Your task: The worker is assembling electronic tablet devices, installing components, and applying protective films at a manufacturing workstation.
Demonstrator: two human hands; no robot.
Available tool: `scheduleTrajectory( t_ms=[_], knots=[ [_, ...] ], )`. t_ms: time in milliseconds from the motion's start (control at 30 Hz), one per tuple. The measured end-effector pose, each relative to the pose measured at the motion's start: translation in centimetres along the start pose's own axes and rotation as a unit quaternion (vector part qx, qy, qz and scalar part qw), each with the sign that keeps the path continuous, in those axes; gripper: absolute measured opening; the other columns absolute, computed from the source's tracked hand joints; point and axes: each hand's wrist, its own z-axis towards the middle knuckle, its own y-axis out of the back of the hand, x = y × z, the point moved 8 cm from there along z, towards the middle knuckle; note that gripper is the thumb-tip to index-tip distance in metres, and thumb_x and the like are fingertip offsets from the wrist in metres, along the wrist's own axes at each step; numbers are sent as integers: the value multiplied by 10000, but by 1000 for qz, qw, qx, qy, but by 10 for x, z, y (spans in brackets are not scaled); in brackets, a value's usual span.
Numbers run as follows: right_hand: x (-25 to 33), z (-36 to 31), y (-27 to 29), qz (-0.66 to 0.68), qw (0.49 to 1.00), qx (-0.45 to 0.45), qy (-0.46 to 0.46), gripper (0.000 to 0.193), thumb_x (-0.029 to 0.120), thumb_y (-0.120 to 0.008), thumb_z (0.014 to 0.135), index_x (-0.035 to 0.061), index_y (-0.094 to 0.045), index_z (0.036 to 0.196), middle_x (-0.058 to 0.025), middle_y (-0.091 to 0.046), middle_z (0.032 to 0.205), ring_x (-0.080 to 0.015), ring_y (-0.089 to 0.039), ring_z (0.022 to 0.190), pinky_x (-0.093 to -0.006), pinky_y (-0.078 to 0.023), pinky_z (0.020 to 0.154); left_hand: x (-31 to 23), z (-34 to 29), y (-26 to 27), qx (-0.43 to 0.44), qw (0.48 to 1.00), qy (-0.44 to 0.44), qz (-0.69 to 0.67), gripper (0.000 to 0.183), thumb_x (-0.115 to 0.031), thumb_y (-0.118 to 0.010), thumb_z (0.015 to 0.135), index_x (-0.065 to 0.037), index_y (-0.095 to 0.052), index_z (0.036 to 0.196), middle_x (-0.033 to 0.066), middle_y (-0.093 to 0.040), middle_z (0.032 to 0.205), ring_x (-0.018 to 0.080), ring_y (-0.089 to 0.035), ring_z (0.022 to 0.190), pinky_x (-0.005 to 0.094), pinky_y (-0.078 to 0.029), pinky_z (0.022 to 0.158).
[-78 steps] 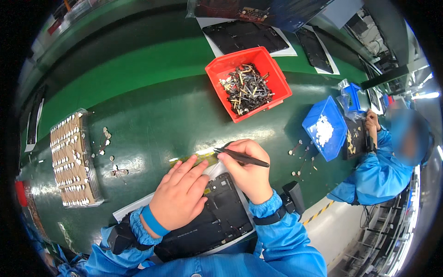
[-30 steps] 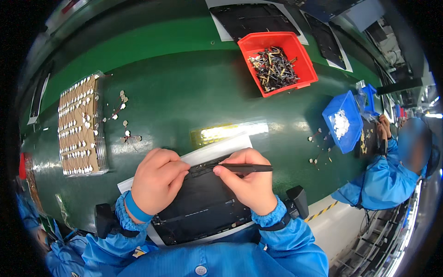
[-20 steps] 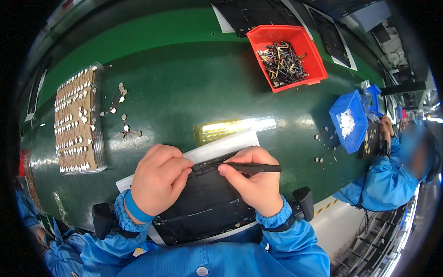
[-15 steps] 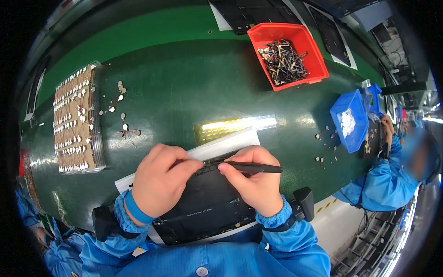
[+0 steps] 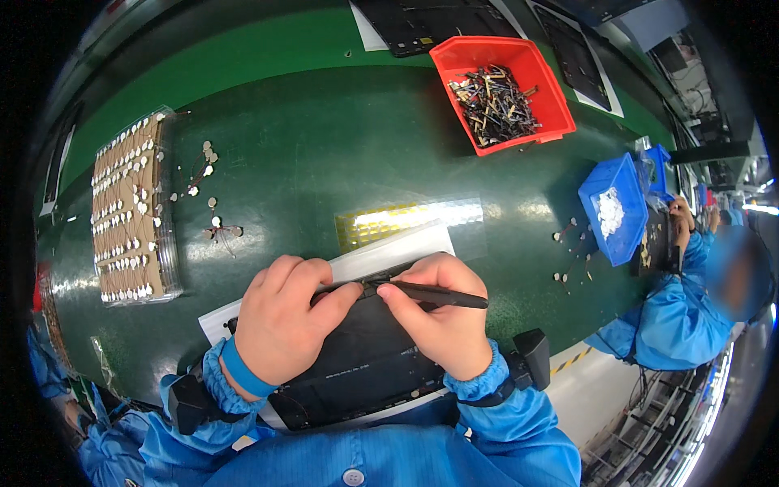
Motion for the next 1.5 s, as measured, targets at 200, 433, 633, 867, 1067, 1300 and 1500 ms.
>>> scheduleTrajectory(
  t_ms=[200, 433, 633, 867, 1067, 1300, 1500],
  knots=[
    [4, 0, -2, 5, 1000, -7, 30, 165, -4, -717, 691, 9, -555, 719, -57, -590, 725, -98, -546, 656, -227, -436, 588, 8, -1, 10, -35, 999, 15, -18, 314, -85, -634, 630, -76, -588, 940, 94, -500, 890, 272, -509, 817, 360, -439, 670],
    [4, -1, -2, -25, 998, -20, 52, 175, 4, -731, 666, 8, -561, 708, -68, -586, 708, -130, -555, 631, -244, -441, 571, 12, -14, 10, 11, 989, 111, 94, 380, -135, -678, 626, -11, -505, 941, 119, -495, 861, 294, -496, 784, 394, -413, 668],
    [7, -3, 3, -11, 995, -28, 90, 189, -18, -719, 665, 10, -537, 708, -85, -584, 722, -151, -559, 645, -257, -444, 577, 9, -8, 3, 21, 984, 124, 128, 289, -185, -669, 653, -44, -508, 846, 99, -496, 785, 281, -499, 734, 394, -407, 623],
    [17, -14, 25, 96, 977, -109, 154, 251, -62, -690, 666, 25, -473, 758, -126, -588, 758, -181, -568, 673, -291, -456, 611, 0, -9, 7, 11, 989, 79, 121, 168, -186, -651, 690, -63, -540, 717, 89, -514, 736, 278, -511, 707, 390, -430, 612],
    [26, -19, 46, 216, 939, -177, 200, 250, -105, -619, 698, 12, -437, 823, -137, -522, 826, -162, -564, 638, -251, -502, 549, 1, -22, -4, 151, 969, 194, 10, 210, -223, -608, 785, -40, -534, 716, 159, -576, 725, 330, -573, 703, 431, -461, 610],
    [63, -37, 114, 231, 852, -320, 343, 173, -26, -577, 767, 16, -430, 846, -146, -498, 840, -162, -528, 520, -245, -466, 466, 70, 57, 110, -73, 987, 128, -65, 212, -176, -459, 882, -8, -567, 812, 197, -571, 752, 352, -551, 701, 405, -447, 617],
    [36, -19, 115, 231, 876, -325, 271, 196, -57, -577, 758, 24, -420, 843, -133, -491, 843, -157, -529, 532, -246, -473, 491, 343, 83, 173, -345, 822, 372, -260, 269, -213, -478, 883, 35, -579, 907, 169, -622, 869, 291, -572, 803, 328, -434, 734]
  ],
)
